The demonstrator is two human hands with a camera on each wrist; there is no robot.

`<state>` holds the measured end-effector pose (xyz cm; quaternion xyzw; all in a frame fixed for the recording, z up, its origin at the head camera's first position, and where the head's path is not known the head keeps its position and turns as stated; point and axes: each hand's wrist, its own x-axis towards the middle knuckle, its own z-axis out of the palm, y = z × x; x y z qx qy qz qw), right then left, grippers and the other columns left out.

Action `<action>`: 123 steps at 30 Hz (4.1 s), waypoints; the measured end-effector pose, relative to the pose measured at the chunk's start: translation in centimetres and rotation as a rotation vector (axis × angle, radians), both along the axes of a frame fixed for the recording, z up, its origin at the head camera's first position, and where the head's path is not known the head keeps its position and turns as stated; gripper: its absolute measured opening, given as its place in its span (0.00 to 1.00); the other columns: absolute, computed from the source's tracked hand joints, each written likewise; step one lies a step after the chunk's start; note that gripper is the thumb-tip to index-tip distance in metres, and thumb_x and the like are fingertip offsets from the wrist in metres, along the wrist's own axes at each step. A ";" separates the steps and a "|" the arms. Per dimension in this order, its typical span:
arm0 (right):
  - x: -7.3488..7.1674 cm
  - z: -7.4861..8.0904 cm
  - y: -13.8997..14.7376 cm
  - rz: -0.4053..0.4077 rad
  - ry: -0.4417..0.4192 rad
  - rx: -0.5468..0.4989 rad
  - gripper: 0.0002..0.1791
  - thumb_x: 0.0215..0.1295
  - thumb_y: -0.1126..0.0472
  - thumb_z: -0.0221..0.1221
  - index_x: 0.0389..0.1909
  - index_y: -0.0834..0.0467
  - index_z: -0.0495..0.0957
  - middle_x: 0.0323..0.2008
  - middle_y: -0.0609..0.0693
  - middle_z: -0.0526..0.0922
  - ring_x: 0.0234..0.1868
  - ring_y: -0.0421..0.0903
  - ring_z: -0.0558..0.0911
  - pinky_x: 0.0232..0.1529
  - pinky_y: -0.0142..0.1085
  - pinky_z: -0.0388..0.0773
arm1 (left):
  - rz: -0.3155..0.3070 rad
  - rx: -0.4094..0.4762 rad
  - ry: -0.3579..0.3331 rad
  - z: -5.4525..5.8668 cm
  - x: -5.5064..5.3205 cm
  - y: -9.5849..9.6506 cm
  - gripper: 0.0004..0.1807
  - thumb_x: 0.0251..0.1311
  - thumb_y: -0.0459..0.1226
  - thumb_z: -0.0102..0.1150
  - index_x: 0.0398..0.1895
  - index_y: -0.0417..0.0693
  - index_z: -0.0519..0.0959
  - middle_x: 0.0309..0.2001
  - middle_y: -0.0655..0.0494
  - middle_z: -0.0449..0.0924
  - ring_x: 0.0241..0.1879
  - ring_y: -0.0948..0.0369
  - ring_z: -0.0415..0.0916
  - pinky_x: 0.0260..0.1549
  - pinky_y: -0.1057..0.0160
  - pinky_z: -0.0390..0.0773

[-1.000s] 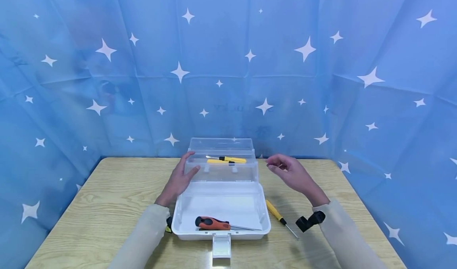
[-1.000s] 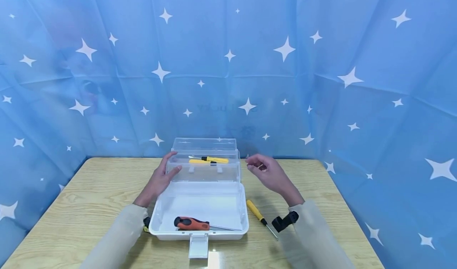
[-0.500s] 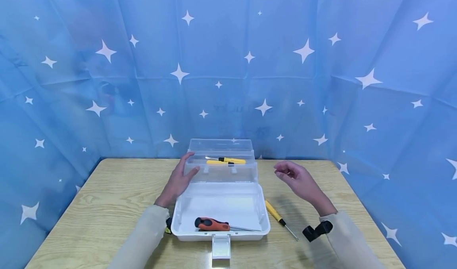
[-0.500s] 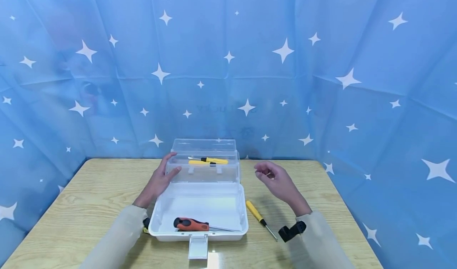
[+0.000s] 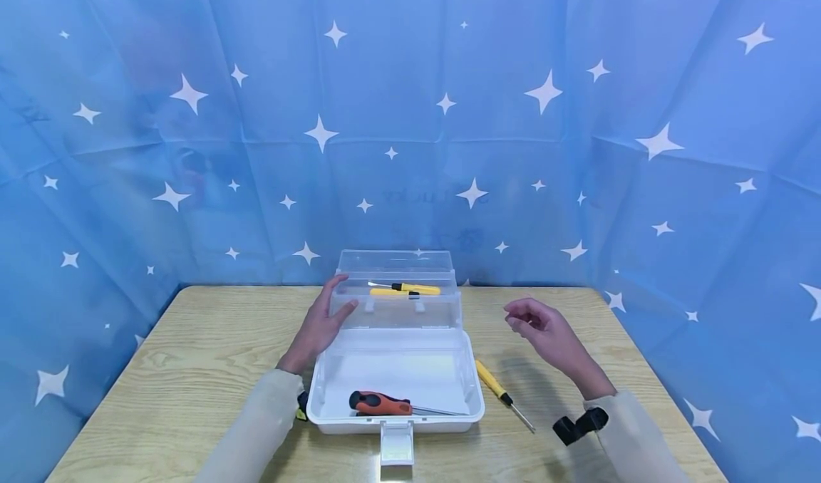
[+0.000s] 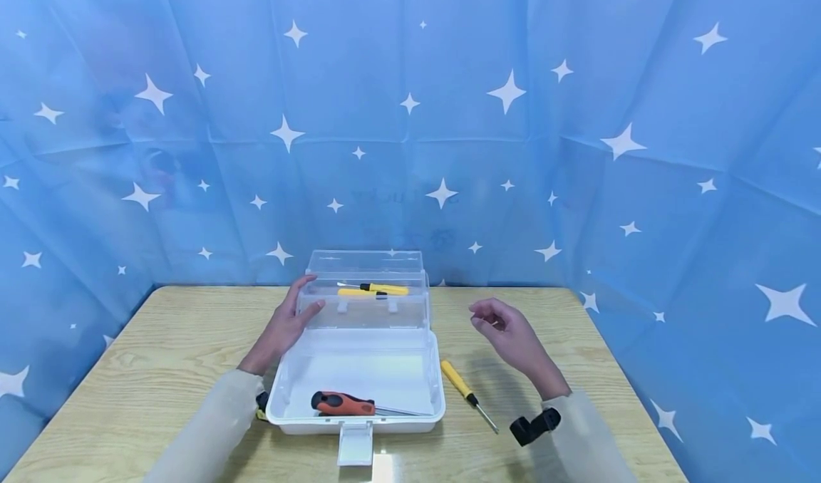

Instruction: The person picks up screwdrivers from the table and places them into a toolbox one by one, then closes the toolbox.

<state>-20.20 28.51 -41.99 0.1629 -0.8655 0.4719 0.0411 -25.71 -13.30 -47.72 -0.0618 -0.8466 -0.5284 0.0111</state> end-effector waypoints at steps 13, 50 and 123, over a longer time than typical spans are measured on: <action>0.4 -2.2 1.0 -0.034 -0.105 -0.022 0.13 0.74 0.59 0.56 0.53 0.60 0.76 0.41 0.53 0.81 0.36 0.45 0.80 0.36 0.35 0.81 | 0.007 0.020 -0.016 0.0 0.1 0.1 0.32 0.70 0.56 0.51 0.75 0.74 0.54 0.80 0.55 0.45 0.77 0.44 0.47 0.66 0.31 0.56; 1.9 -6.4 0.7 0.043 -0.326 -0.117 0.17 0.72 0.63 0.55 0.56 0.69 0.72 0.46 0.64 0.81 0.39 0.54 0.82 0.38 0.39 0.82 | 0.006 -0.003 -0.007 0.1 0.1 0.1 0.35 0.69 0.60 0.50 0.75 0.72 0.52 0.80 0.55 0.45 0.78 0.47 0.43 0.69 0.31 0.51; 1.3 -9.0 -0.5 0.103 -0.320 0.071 0.24 0.60 0.60 0.69 0.55 0.63 0.74 0.38 0.55 0.75 0.32 0.41 0.70 0.30 0.27 0.68 | -0.002 0.020 -0.021 0.1 0.0 -0.2 0.35 0.67 0.63 0.50 0.75 0.76 0.53 0.80 0.56 0.45 0.77 0.45 0.46 0.67 0.32 0.56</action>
